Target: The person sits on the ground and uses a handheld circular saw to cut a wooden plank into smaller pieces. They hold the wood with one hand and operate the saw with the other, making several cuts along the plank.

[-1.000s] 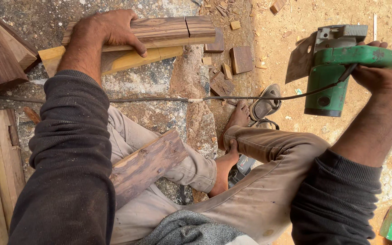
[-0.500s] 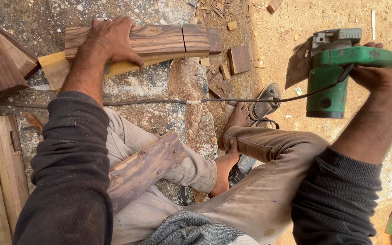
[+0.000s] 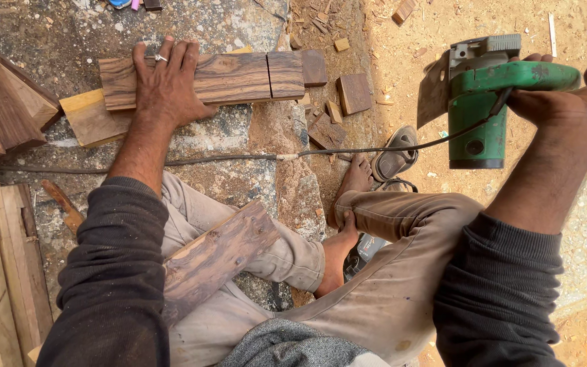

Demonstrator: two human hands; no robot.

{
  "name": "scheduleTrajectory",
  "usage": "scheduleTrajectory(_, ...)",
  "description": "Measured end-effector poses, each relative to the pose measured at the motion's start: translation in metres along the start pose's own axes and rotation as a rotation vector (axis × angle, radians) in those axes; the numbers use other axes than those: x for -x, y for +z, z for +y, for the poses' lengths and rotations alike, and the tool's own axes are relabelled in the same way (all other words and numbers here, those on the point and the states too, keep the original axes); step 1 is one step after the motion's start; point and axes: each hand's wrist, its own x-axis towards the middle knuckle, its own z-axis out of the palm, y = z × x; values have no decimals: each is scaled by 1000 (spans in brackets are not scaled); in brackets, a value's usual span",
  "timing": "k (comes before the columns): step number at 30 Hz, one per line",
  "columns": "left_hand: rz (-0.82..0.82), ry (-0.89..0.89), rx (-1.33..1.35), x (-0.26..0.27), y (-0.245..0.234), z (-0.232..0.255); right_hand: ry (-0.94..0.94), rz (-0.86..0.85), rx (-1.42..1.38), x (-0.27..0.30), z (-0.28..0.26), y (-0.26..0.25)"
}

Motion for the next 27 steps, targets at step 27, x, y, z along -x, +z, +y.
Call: scheduleTrajectory(27,-724,105,94,162,-151,111,-2,0,40,-11,11,8)
